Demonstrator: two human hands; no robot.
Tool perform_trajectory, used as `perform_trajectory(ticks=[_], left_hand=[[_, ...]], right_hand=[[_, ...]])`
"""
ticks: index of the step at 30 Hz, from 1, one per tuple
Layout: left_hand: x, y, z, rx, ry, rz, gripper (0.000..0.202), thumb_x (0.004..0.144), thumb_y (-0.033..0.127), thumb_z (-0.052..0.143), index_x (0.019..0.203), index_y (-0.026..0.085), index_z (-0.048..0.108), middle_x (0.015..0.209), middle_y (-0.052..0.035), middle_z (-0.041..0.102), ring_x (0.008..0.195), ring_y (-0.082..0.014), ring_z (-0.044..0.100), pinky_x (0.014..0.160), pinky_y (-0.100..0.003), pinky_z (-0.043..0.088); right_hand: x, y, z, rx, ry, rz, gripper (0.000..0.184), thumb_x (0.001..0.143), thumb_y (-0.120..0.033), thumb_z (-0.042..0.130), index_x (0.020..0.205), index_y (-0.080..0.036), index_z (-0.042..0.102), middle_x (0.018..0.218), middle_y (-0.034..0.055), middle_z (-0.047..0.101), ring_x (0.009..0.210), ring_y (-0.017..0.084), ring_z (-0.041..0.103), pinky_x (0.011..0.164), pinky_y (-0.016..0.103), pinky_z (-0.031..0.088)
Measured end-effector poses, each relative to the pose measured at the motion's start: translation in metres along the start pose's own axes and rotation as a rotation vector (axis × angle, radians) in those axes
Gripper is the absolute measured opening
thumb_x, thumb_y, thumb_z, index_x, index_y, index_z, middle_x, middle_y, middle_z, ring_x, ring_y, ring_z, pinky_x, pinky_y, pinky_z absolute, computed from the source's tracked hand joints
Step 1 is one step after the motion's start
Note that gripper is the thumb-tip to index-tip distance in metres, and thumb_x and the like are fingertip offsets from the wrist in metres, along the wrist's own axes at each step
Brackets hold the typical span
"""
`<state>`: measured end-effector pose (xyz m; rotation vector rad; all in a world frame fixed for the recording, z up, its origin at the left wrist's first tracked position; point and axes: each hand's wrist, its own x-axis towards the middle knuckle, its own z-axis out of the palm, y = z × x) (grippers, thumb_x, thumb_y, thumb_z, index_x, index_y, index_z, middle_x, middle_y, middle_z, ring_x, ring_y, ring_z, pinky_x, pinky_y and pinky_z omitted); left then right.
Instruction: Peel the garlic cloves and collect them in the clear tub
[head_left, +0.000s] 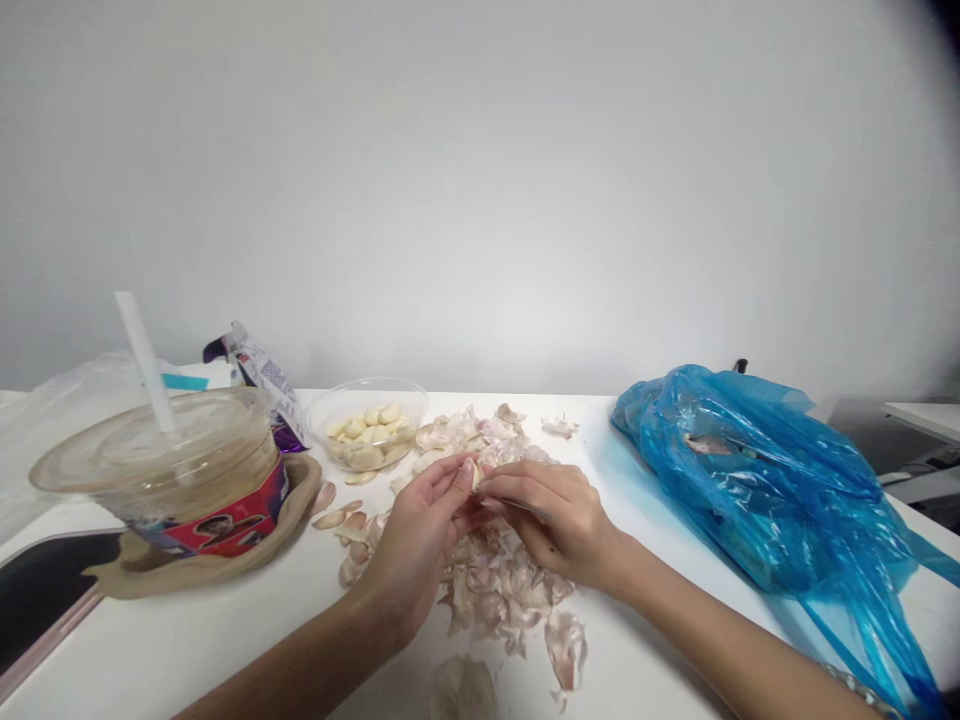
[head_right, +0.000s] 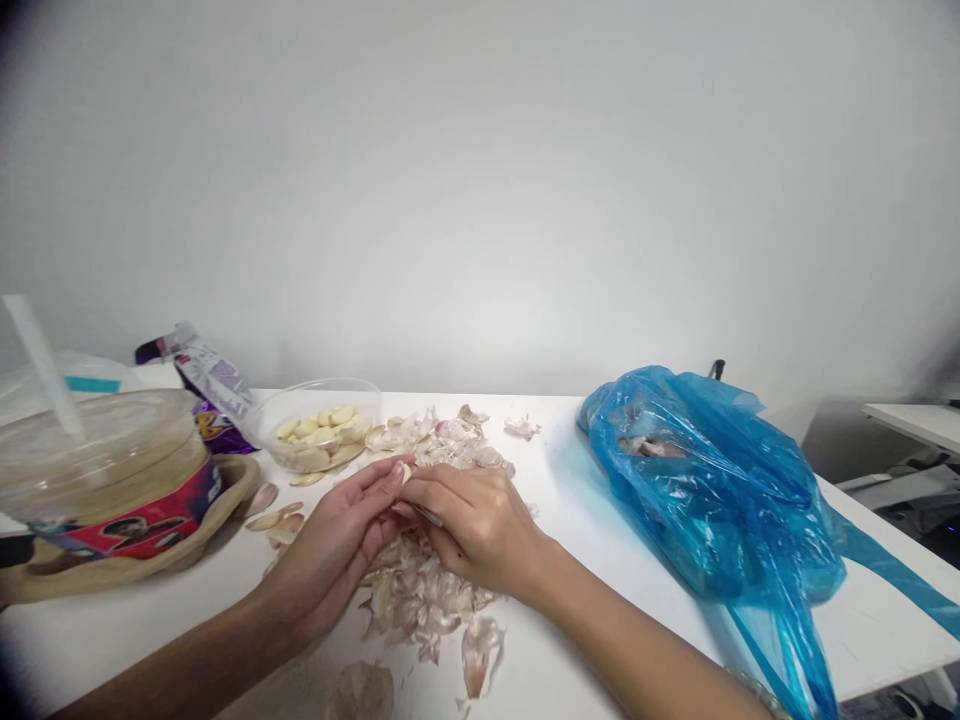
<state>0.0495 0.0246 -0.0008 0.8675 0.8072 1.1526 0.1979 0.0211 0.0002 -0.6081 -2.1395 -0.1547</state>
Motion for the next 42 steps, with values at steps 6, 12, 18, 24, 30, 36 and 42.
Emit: perform_trajectory(ticks=[6, 12, 18, 24, 30, 36, 42], left_hand=[[-0.0004, -0.0005, -0.0014, -0.004, -0.034, 0.006, 0.013, 0.076, 0.022, 0.058, 0.088, 0.018, 0.06, 0.081, -0.0027, 0.063, 0.073, -0.012, 0.057, 0.069, -0.022, 0.049], [0.0008, -0.0009, -0.0026, -0.006, -0.03, 0.01, 0.016, 0.076, 0.022, 0.059, 0.09, 0.017, 0.06, 0.081, -0.0026, 0.063, 0.07, -0.0107, 0.056, 0.069, -0.021, 0.049], [0.0017, -0.001, -0.0032, 0.012, 0.015, 0.023, 0.02, 0.075, 0.021, 0.06, 0.094, 0.017, 0.058, 0.085, -0.0033, 0.063, 0.071, -0.0103, 0.056, 0.068, -0.02, 0.049], [0.0022, 0.0008, -0.0029, 0.029, 0.031, 0.035, 0.019, 0.074, 0.022, 0.061, 0.093, 0.017, 0.058, 0.087, -0.0032, 0.064, 0.074, -0.0113, 0.058, 0.068, -0.021, 0.049], [0.0012, 0.0032, -0.0007, 0.039, 0.061, 0.013, 0.025, 0.07, 0.022, 0.065, 0.094, 0.017, 0.059, 0.088, -0.004, 0.065, 0.07, -0.0117, 0.059, 0.066, -0.023, 0.048], [-0.0004, 0.0027, -0.0016, 0.071, 0.034, 0.008, 0.025, 0.073, 0.025, 0.062, 0.096, 0.017, 0.057, 0.092, -0.005, 0.064, 0.07, -0.0112, 0.057, 0.067, -0.024, 0.048], [0.0007, 0.0027, -0.0032, 0.073, 0.033, 0.015, 0.025, 0.073, 0.025, 0.062, 0.096, 0.017, 0.058, 0.092, -0.0053, 0.064, 0.072, -0.0119, 0.057, 0.067, -0.024, 0.047]], right_hand=[[0.0008, 0.0001, 0.0002, -0.011, 0.014, 0.001, 0.021, 0.083, -0.008, 0.044, 0.101, -0.015, 0.053, 0.089, 0.0062, 0.064, 0.078, 0.013, 0.061, 0.063, 0.025, 0.052], [-0.0012, 0.0006, 0.0007, 0.022, 0.004, 0.007, 0.028, 0.08, -0.005, 0.044, 0.105, -0.017, 0.052, 0.093, 0.0061, 0.064, 0.079, 0.014, 0.061, 0.063, 0.026, 0.051], [-0.0001, -0.0006, 0.0006, 0.013, 0.008, 0.008, 0.025, 0.082, -0.008, 0.045, 0.105, -0.017, 0.052, 0.093, 0.0058, 0.064, 0.079, 0.013, 0.062, 0.064, 0.025, 0.052], [-0.0001, -0.0007, 0.0011, -0.007, 0.015, 0.0, 0.021, 0.083, -0.01, 0.046, 0.102, -0.015, 0.053, 0.091, 0.0057, 0.065, 0.078, 0.012, 0.062, 0.063, 0.024, 0.053], [-0.0006, -0.0016, 0.0005, 0.009, 0.003, 0.003, 0.022, 0.083, -0.01, 0.046, 0.103, -0.015, 0.053, 0.091, 0.0056, 0.065, 0.078, 0.013, 0.062, 0.063, 0.025, 0.052], [-0.0011, -0.0014, 0.0023, 0.013, 0.0, -0.002, 0.022, 0.081, -0.008, 0.047, 0.102, -0.014, 0.054, 0.088, 0.0061, 0.065, 0.077, 0.014, 0.061, 0.061, 0.025, 0.051], [-0.0009, -0.0006, 0.0023, 0.014, -0.007, 0.0, 0.021, 0.083, -0.01, 0.046, 0.102, -0.016, 0.053, 0.088, 0.0062, 0.065, 0.077, 0.014, 0.061, 0.061, 0.025, 0.051]])
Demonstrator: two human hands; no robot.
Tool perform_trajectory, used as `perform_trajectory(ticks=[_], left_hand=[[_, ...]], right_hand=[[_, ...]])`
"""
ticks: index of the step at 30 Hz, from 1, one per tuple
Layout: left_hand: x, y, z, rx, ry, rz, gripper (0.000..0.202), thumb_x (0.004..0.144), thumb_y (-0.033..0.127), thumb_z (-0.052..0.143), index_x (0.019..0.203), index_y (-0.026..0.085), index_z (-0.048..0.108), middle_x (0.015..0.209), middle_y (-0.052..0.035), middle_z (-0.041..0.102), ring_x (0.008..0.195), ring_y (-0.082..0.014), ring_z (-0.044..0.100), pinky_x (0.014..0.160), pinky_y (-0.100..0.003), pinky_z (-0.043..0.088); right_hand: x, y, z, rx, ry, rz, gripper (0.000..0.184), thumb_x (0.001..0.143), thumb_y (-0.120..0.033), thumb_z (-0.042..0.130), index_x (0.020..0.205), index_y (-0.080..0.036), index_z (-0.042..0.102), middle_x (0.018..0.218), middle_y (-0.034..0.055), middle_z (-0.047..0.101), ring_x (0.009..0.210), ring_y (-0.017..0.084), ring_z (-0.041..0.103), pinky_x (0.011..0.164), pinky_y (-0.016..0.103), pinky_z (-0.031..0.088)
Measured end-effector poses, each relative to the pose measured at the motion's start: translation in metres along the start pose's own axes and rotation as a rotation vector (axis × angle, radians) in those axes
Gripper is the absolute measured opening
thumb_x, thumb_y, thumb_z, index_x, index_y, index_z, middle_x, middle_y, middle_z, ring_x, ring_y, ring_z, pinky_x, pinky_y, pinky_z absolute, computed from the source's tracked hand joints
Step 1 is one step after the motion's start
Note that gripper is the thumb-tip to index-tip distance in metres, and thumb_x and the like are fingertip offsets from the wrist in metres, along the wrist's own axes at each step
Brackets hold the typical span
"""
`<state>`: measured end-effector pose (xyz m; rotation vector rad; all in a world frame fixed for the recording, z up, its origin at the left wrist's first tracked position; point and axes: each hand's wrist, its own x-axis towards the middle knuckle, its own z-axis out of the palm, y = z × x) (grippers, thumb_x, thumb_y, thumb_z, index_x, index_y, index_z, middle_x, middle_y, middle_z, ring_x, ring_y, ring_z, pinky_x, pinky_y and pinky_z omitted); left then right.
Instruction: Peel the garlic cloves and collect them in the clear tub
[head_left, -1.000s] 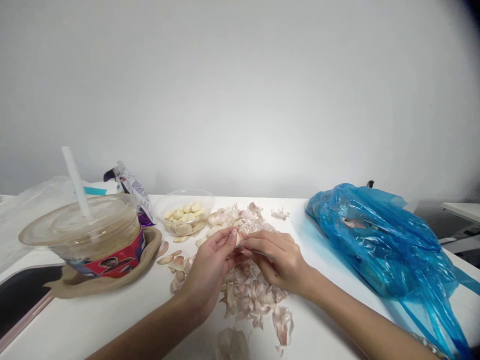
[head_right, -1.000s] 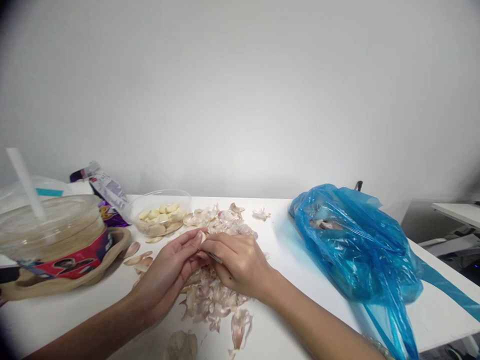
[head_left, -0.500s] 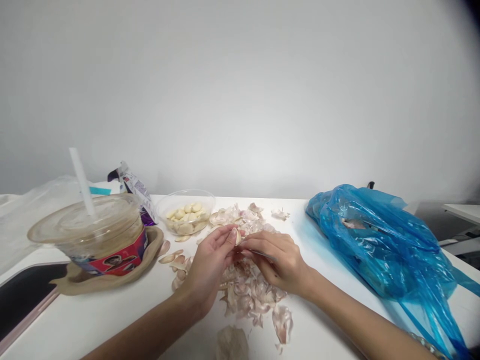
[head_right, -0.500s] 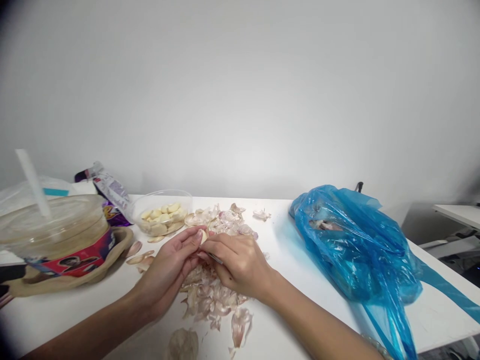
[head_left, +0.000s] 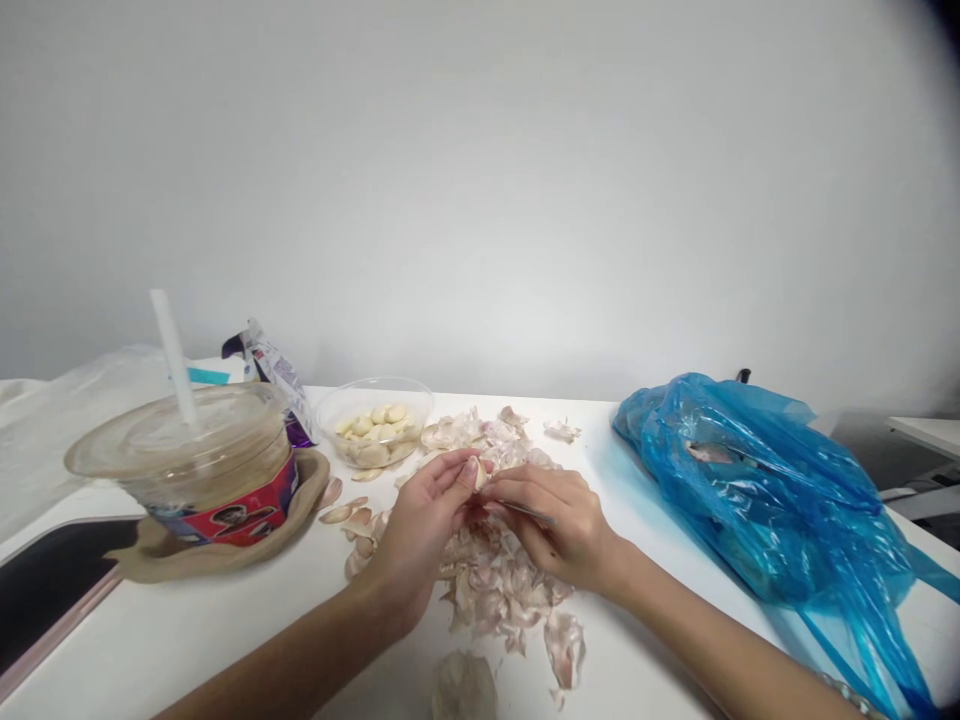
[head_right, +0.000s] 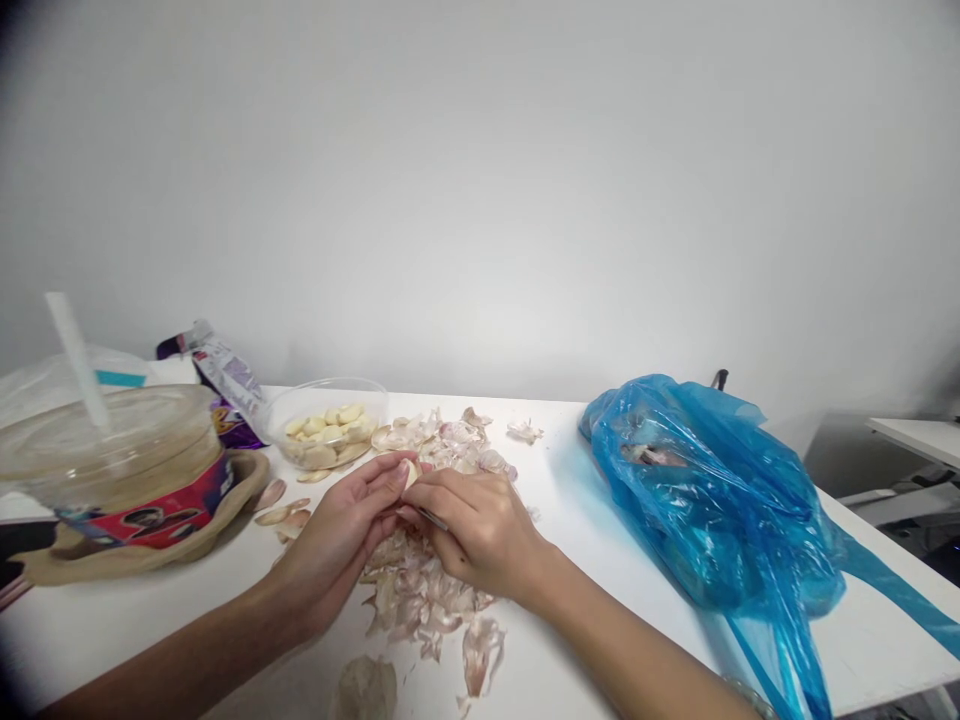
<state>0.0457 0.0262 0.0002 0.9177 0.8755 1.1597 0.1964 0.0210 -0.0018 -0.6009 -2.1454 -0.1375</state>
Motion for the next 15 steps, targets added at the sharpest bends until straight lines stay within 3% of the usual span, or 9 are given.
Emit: perform_trajectory(ticks=[15], left_hand=[[-0.0021, -0.0028, 0.0, -0.02, -0.028, -0.054, 0.03, 0.069, 0.028, 0.065, 0.097, 0.018, 0.061, 0.09, -0.0061, 0.067, 0.071, -0.0145, 0.06, 0.068, -0.027, 0.047]], right_hand=[[0.0011, -0.0013, -0.0013, -0.02, -0.047, -0.002, 0.02, 0.084, -0.011, 0.044, 0.101, -0.015, 0.053, 0.09, 0.0065, 0.065, 0.08, 0.013, 0.061, 0.063, 0.025, 0.052]])
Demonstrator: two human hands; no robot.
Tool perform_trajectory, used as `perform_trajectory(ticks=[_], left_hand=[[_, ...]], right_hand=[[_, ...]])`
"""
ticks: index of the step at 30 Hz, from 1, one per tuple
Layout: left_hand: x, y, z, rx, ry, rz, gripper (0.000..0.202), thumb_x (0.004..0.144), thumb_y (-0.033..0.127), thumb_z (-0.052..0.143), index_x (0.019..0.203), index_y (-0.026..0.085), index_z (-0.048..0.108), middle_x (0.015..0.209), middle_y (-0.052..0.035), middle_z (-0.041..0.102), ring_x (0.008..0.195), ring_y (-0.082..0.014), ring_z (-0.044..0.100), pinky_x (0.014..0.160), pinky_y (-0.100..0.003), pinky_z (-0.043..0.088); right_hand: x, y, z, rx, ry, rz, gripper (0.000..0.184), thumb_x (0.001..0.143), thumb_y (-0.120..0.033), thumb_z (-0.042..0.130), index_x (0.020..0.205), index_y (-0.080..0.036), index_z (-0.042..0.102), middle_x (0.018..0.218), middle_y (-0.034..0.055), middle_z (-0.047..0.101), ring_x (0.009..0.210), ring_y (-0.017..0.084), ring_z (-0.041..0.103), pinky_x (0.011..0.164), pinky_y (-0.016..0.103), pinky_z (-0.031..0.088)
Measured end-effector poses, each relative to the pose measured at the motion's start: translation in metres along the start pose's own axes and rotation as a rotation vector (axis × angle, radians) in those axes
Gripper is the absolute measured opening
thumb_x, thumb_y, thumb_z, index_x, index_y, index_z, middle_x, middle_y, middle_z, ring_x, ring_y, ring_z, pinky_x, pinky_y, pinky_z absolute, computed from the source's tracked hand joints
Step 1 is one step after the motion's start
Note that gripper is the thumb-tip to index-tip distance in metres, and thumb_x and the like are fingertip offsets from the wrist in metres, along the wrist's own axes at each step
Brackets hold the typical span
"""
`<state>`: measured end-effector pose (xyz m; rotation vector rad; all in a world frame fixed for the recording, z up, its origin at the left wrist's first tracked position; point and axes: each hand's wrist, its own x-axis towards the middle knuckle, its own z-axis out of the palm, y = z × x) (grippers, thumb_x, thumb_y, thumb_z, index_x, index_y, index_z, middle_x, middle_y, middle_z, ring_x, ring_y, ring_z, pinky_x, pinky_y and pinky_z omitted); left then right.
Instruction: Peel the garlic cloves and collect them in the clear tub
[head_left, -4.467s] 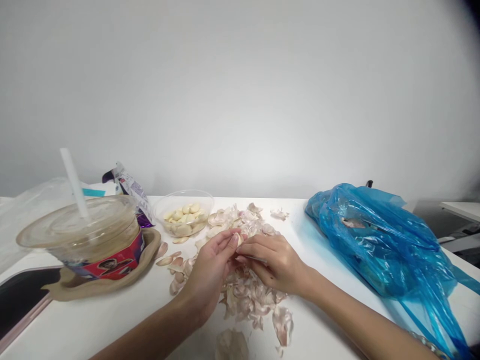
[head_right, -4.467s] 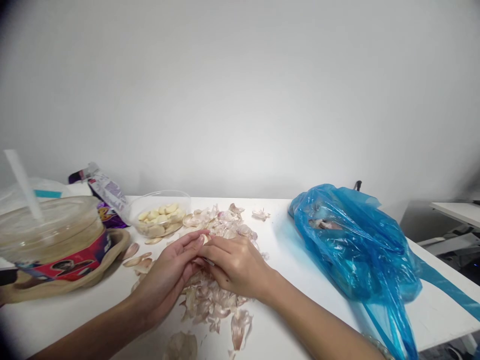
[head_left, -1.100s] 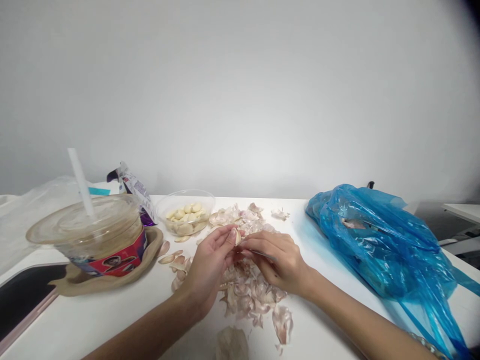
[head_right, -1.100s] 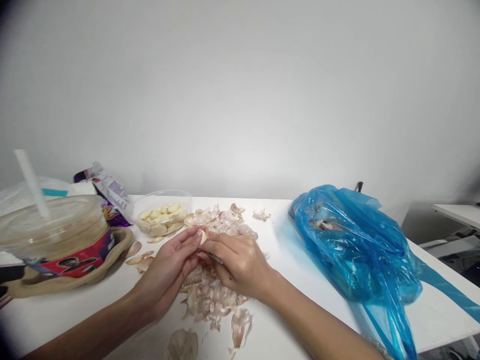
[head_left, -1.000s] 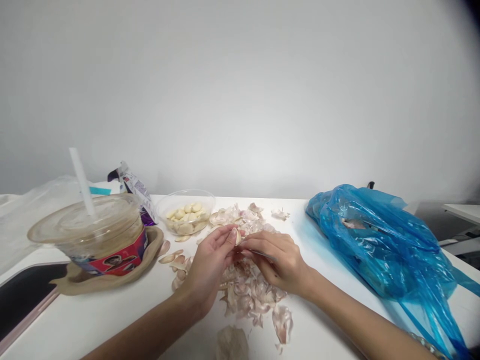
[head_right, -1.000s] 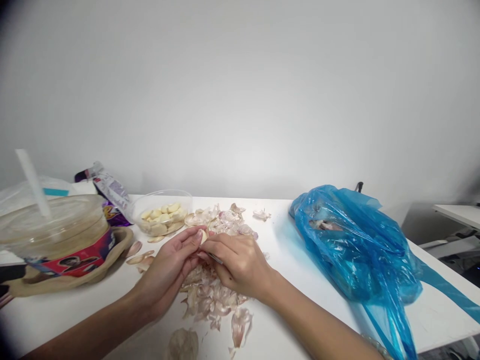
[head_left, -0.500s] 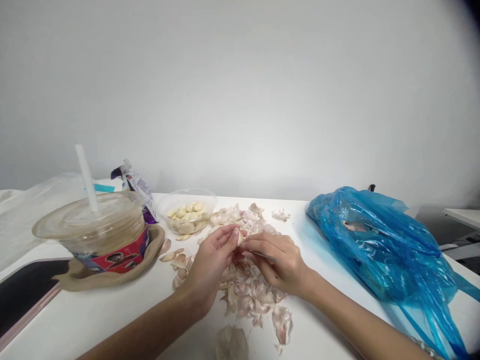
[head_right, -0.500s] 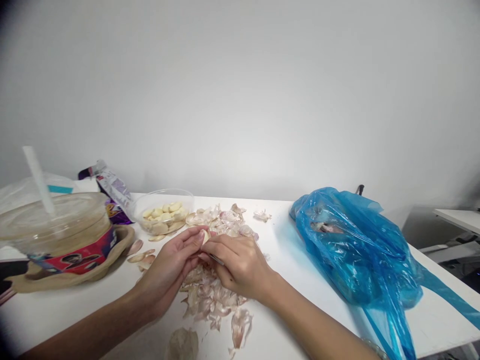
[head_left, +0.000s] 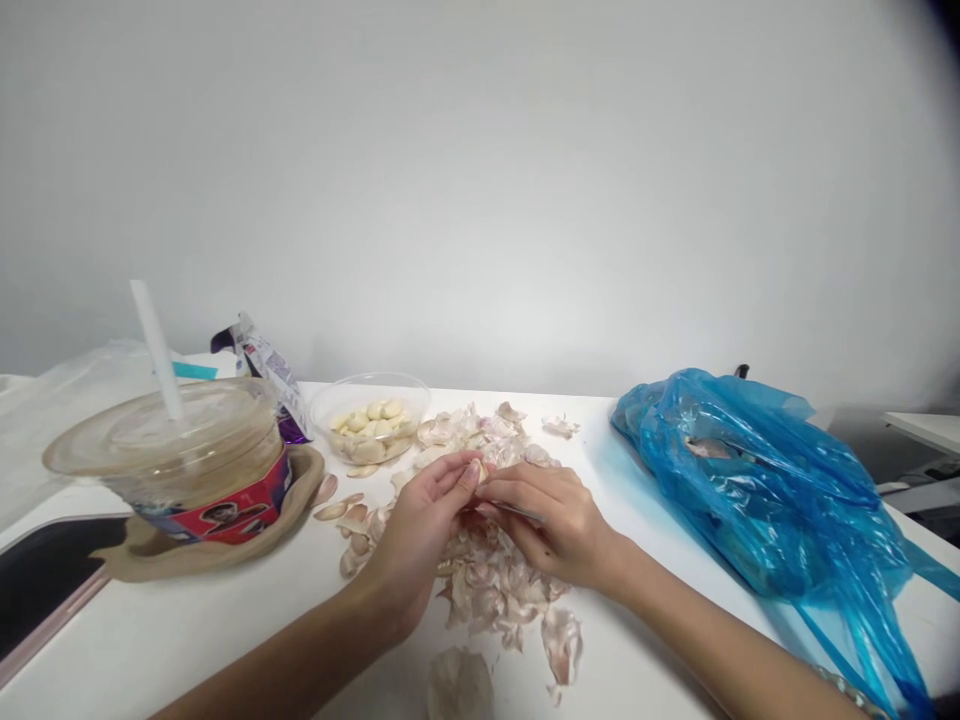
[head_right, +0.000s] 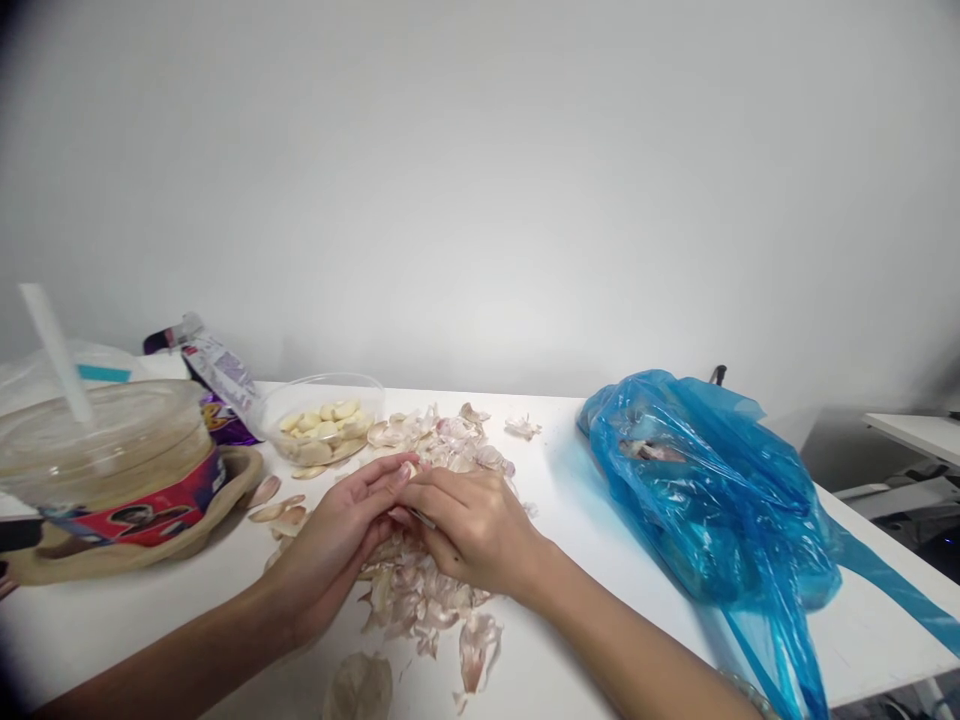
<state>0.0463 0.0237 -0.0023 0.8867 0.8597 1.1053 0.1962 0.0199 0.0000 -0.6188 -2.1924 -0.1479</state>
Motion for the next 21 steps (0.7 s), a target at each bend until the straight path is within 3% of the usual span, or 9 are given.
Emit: perform_trajectory(ticks=[21], left_hand=[[-0.0021, -0.0004, 0.0022, -0.016, -0.02, -0.02, 0.023, 0.073, 0.026, 0.061, 0.093, 0.017, 0.06, 0.087, -0.0044, 0.066, 0.068, -0.0119, 0.057, 0.066, -0.023, 0.046]], right_hand=[[-0.0013, 0.0004, 0.0003, 0.016, -0.066, 0.024, 0.022, 0.083, -0.01, 0.043, 0.1, -0.017, 0.054, 0.086, 0.0066, 0.064, 0.079, 0.015, 0.061, 0.063, 0.026, 0.051]])
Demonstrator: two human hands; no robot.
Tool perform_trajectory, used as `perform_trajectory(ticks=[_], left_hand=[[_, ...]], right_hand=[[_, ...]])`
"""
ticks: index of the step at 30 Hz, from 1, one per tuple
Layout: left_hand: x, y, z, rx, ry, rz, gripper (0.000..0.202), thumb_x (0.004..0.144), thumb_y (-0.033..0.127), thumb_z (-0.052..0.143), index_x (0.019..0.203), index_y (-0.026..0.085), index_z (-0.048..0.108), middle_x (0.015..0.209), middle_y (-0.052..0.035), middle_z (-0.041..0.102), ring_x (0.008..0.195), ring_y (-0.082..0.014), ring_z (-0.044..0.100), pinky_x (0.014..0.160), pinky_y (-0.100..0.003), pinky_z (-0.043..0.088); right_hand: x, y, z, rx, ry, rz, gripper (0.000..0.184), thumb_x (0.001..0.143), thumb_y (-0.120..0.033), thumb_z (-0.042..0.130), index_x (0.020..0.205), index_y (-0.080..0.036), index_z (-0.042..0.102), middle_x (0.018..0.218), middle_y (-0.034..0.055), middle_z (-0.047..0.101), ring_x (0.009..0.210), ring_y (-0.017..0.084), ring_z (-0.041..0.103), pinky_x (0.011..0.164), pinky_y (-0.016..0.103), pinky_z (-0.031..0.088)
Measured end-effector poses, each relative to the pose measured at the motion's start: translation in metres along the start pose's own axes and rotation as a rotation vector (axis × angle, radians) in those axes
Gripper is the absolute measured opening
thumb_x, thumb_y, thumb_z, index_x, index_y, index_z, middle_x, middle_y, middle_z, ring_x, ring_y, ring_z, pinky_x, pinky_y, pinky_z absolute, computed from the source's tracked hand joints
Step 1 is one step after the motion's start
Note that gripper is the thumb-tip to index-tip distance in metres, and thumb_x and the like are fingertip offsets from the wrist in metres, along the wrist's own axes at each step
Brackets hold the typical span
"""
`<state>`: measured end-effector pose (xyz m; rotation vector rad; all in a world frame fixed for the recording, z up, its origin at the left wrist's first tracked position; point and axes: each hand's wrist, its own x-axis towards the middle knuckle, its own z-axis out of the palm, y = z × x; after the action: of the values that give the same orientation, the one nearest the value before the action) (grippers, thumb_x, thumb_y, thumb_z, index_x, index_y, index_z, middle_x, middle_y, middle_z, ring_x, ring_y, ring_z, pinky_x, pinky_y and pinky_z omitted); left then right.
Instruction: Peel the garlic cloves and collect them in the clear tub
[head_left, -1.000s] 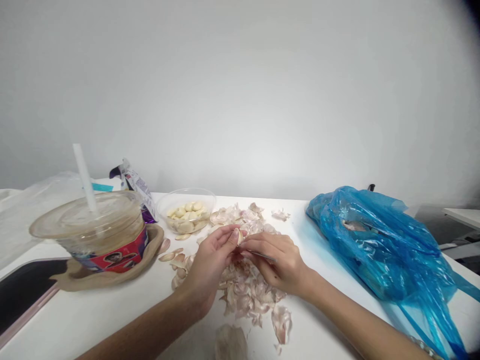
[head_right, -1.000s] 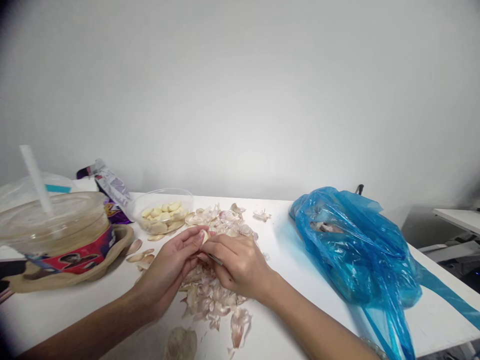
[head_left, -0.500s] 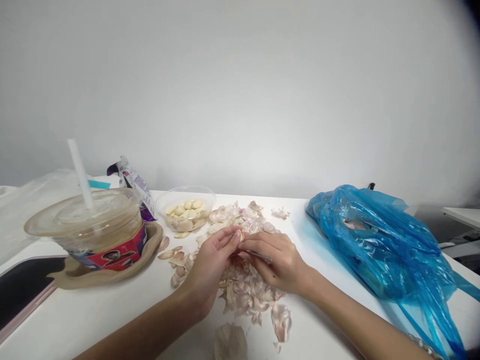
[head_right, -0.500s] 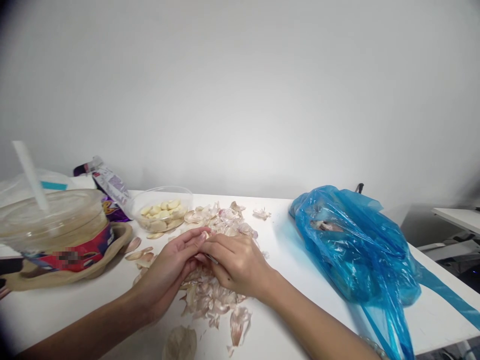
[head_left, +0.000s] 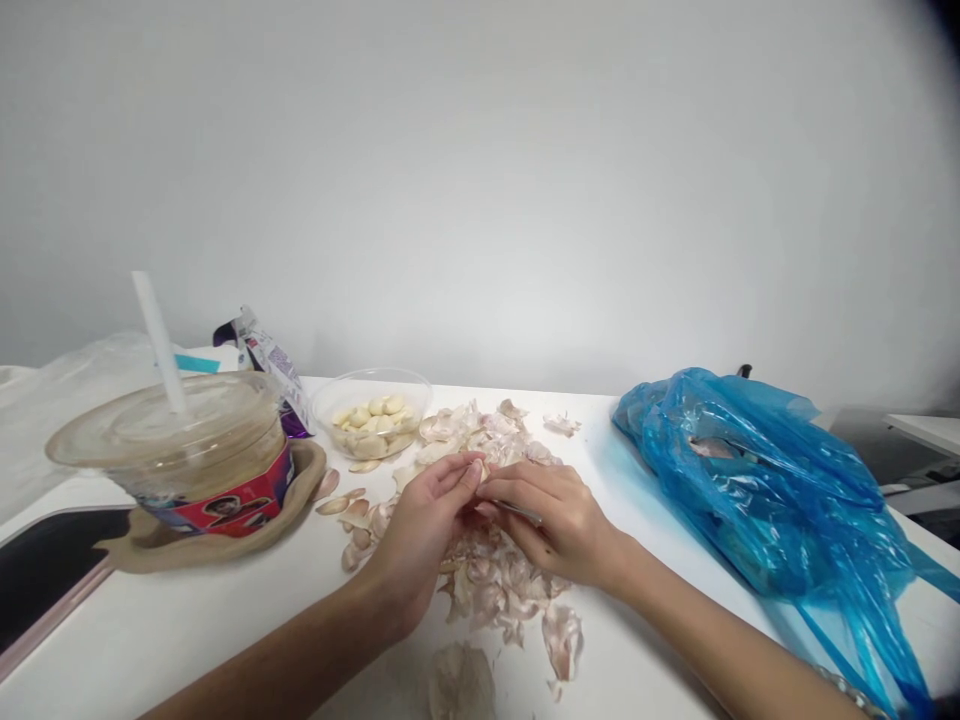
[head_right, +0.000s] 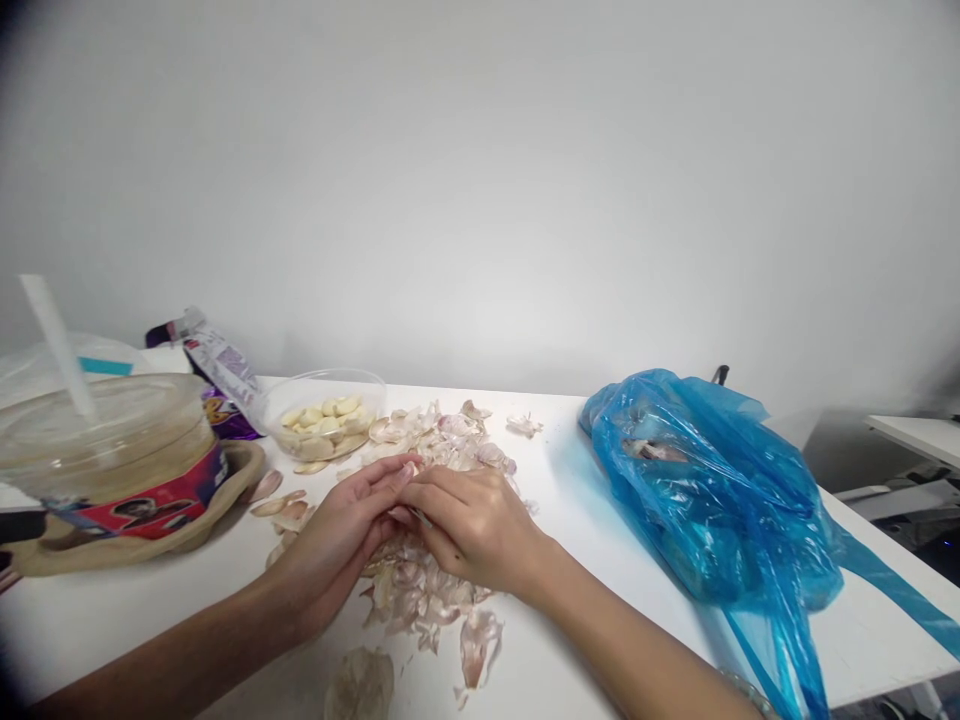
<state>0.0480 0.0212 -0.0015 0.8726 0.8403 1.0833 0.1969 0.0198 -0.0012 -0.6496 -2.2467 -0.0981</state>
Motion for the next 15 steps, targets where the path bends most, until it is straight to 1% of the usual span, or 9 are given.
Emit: perform_trajectory(ticks=[5, 9, 11, 13, 15], left_hand=[[-0.0002, 0.002, 0.0022, 0.006, 0.024, 0.019, 0.02, 0.075, 0.021, 0.06, 0.094, 0.017, 0.058, 0.088, -0.0042, 0.065, 0.073, -0.0113, 0.058, 0.068, -0.022, 0.047], [-0.0005, 0.0023, 0.0021, 0.003, 0.03, 0.029, 0.022, 0.074, 0.022, 0.061, 0.095, 0.018, 0.058, 0.089, -0.0039, 0.063, 0.075, -0.0116, 0.058, 0.069, -0.022, 0.048], [0.0, 0.0027, 0.0019, 0.007, 0.024, 0.048, 0.02, 0.074, 0.021, 0.061, 0.094, 0.018, 0.057, 0.086, -0.0029, 0.063, 0.072, -0.0114, 0.058, 0.065, -0.021, 0.049], [0.0008, 0.0032, 0.0017, 0.024, 0.01, 0.067, 0.019, 0.075, 0.021, 0.059, 0.093, 0.018, 0.056, 0.083, -0.002, 0.062, 0.066, -0.0108, 0.057, 0.058, -0.021, 0.05], [0.0017, 0.0036, 0.0014, 0.039, -0.013, 0.076, 0.019, 0.075, 0.02, 0.059, 0.094, 0.019, 0.054, 0.081, -0.0015, 0.061, 0.061, -0.0106, 0.056, 0.052, -0.022, 0.05]], right_hand=[[0.0006, -0.0001, 0.0, -0.004, 0.036, -0.013, 0.023, 0.083, -0.011, 0.046, 0.103, -0.017, 0.053, 0.09, 0.0064, 0.064, 0.079, 0.015, 0.061, 0.063, 0.026, 0.051], [0.0011, 0.0001, -0.0003, 0.006, 0.062, -0.023, 0.023, 0.083, -0.01, 0.045, 0.104, -0.017, 0.053, 0.09, 0.0068, 0.065, 0.079, 0.015, 0.061, 0.061, 0.026, 0.051], [0.0005, 0.0006, -0.0005, 0.013, 0.073, -0.031, 0.026, 0.082, -0.008, 0.045, 0.106, -0.017, 0.052, 0.091, 0.0069, 0.065, 0.08, 0.015, 0.061, 0.062, 0.026, 0.052], [-0.0003, 0.0009, -0.0009, 0.009, 0.088, -0.034, 0.03, 0.081, -0.006, 0.044, 0.108, -0.016, 0.052, 0.092, 0.0068, 0.064, 0.08, 0.015, 0.061, 0.062, 0.026, 0.052], [-0.0007, 0.0008, -0.0016, -0.003, 0.107, -0.028, 0.03, 0.081, -0.007, 0.045, 0.108, -0.016, 0.052, 0.093, 0.0068, 0.064, 0.081, 0.014, 0.061, 0.063, 0.026, 0.052]])
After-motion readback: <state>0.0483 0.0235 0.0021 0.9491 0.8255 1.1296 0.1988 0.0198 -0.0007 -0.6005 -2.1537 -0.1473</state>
